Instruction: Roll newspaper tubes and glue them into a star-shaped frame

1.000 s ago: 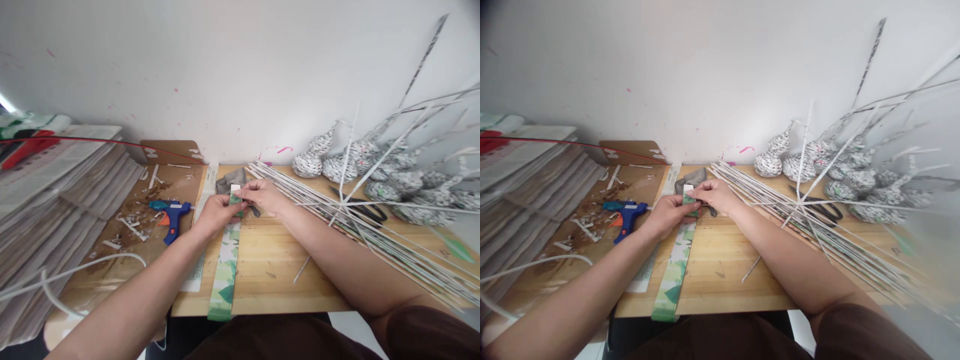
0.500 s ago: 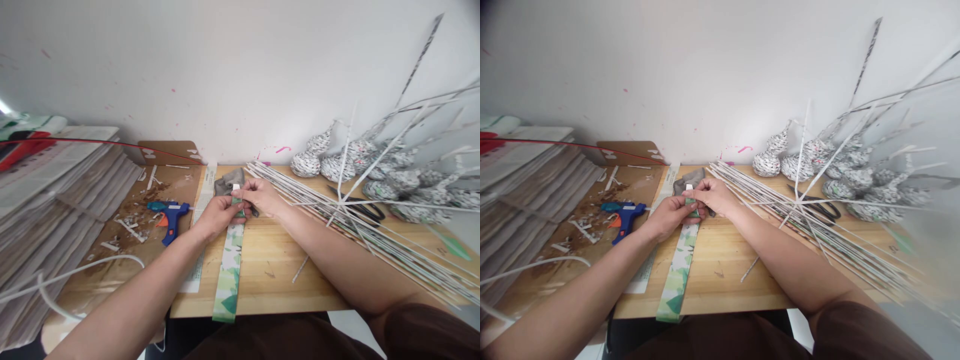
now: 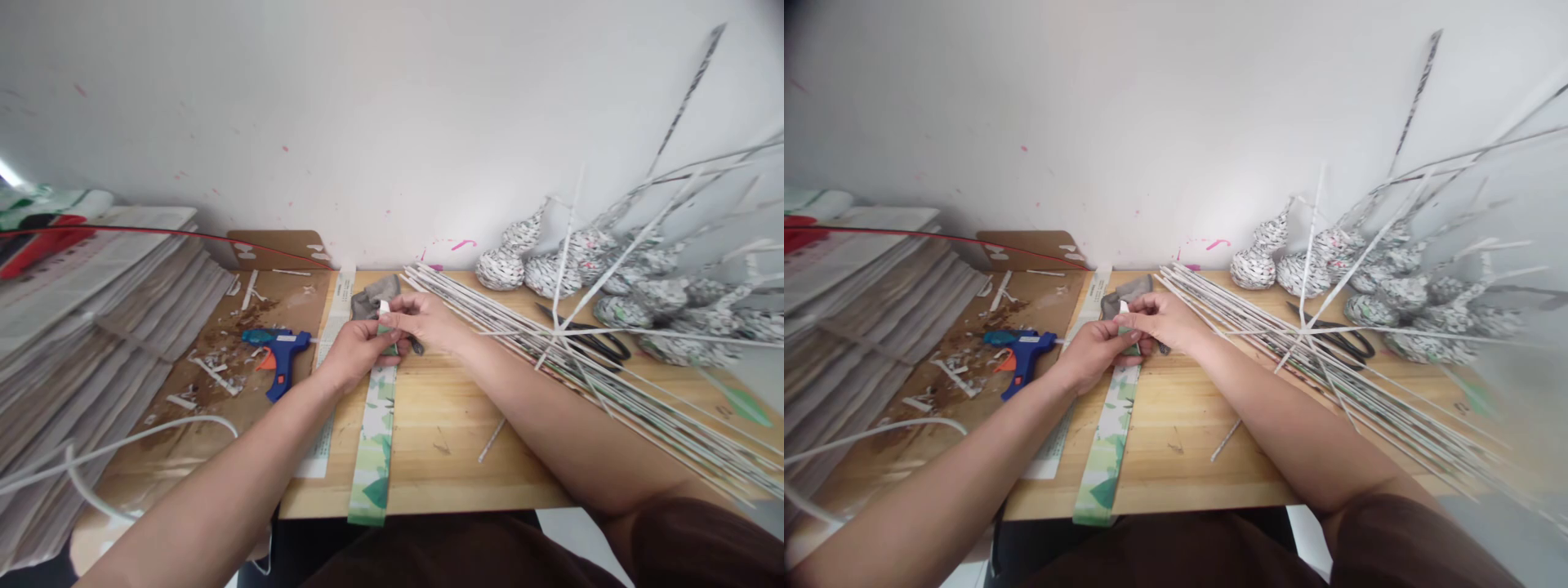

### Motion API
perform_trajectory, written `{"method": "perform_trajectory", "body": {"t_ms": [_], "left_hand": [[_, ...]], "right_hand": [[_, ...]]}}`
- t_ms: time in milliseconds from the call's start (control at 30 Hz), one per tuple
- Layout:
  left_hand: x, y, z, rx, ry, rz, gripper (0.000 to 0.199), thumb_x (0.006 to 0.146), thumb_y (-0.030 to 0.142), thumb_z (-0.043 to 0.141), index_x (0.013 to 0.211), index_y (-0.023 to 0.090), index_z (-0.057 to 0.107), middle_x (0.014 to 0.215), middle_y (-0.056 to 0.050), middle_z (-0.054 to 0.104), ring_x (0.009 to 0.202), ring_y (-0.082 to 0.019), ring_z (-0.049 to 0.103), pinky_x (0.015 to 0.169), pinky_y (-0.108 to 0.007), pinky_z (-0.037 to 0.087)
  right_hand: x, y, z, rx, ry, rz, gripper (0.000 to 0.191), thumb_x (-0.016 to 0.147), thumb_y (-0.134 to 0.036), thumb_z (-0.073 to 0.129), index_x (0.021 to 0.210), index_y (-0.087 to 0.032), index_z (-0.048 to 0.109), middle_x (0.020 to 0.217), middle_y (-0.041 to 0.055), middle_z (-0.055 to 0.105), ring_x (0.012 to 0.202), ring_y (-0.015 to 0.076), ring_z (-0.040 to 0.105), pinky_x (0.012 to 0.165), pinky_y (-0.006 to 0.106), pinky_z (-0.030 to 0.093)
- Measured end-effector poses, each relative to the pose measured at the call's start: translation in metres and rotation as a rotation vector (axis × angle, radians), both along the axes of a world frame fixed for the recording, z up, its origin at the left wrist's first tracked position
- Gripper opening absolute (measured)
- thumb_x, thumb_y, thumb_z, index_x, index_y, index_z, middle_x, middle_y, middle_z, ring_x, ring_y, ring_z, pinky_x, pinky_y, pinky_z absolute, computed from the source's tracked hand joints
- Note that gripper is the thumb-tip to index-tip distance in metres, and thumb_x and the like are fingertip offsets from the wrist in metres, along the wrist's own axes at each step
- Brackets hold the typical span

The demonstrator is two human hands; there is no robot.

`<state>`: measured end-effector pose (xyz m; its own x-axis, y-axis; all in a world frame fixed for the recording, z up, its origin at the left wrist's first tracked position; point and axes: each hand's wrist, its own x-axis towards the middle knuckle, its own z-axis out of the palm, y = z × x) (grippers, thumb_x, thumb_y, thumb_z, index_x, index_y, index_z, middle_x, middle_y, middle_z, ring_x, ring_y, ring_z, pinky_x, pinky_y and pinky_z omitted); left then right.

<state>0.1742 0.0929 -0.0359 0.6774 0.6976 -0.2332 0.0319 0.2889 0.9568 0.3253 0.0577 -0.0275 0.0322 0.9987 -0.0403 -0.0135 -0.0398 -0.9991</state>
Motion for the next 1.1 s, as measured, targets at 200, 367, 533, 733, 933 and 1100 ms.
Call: {"method": "perform_trajectory", "body": {"t_ms": [200, 367, 533, 733, 933, 1100], "left_hand": [[0.0, 0.0, -0.001, -0.007, -0.017, -0.017, 0.036, 0.068, 0.04, 0.077, 0.087, 0.01, 0.072, 0.084, -0.011, 0.072, 0.082, -0.02, 0.068, 0.068, -0.03, 0.056], [0.001, -0.001, -0.003, -0.027, -0.061, -0.057, 0.032, 0.073, 0.038, 0.073, 0.09, 0.011, 0.071, 0.088, -0.011, 0.072, 0.083, -0.018, 0.068, 0.072, -0.03, 0.056], [0.002, -0.001, -0.004, -0.065, -0.067, -0.032, 0.033, 0.065, 0.032, 0.081, 0.09, 0.013, 0.069, 0.084, -0.006, 0.072, 0.079, -0.015, 0.067, 0.075, -0.028, 0.055], [0.001, -0.001, -0.003, -0.037, -0.007, 0.015, 0.033, 0.062, 0.033, 0.082, 0.083, 0.011, 0.071, 0.078, -0.007, 0.07, 0.076, -0.016, 0.065, 0.068, -0.026, 0.055], [0.001, -0.002, -0.002, -0.018, -0.014, 0.006, 0.03, 0.065, 0.035, 0.079, 0.08, 0.01, 0.071, 0.076, -0.007, 0.069, 0.075, -0.016, 0.064, 0.067, -0.029, 0.056], [0.001, -0.002, -0.004, -0.035, -0.024, 0.025, 0.032, 0.064, 0.035, 0.08, 0.082, 0.01, 0.071, 0.078, -0.008, 0.07, 0.077, -0.017, 0.065, 0.073, -0.032, 0.057]], "right_hand": [[0.001, 0.0, 0.003, -0.04, 0.046, 0.001, 0.033, 0.066, -0.041, 0.079, 0.066, -0.015, 0.06, 0.045, -0.0034, 0.056, 0.036, 0.0097, 0.052, 0.034, 0.02, 0.042], [-0.003, 0.0, 0.001, -0.063, 0.113, -0.054, 0.036, 0.062, -0.041, 0.082, 0.065, -0.016, 0.056, 0.042, -0.0055, 0.053, 0.032, 0.0083, 0.045, 0.029, 0.019, 0.037], [-0.002, 0.0, 0.002, -0.045, 0.098, -0.08, 0.036, 0.062, -0.042, 0.081, 0.064, -0.016, 0.056, 0.044, -0.0043, 0.055, 0.032, 0.0084, 0.047, 0.028, 0.019, 0.037], [-0.006, 0.001, -0.002, -0.037, 0.08, -0.087, 0.041, 0.061, -0.045, 0.082, 0.062, -0.017, 0.052, 0.046, -0.005, 0.056, 0.034, 0.0089, 0.049, 0.03, 0.019, 0.041], [-0.006, -0.001, -0.001, -0.025, 0.038, -0.096, 0.041, 0.063, -0.049, 0.079, 0.067, -0.018, 0.053, 0.046, -0.0065, 0.054, 0.034, 0.0088, 0.049, 0.032, 0.02, 0.042], [0.003, -0.002, 0.006, -0.017, -0.066, 0.033, 0.035, 0.067, -0.045, 0.077, 0.072, -0.014, 0.062, 0.055, -0.0024, 0.06, 0.042, 0.0083, 0.055, 0.037, 0.017, 0.042]]}}
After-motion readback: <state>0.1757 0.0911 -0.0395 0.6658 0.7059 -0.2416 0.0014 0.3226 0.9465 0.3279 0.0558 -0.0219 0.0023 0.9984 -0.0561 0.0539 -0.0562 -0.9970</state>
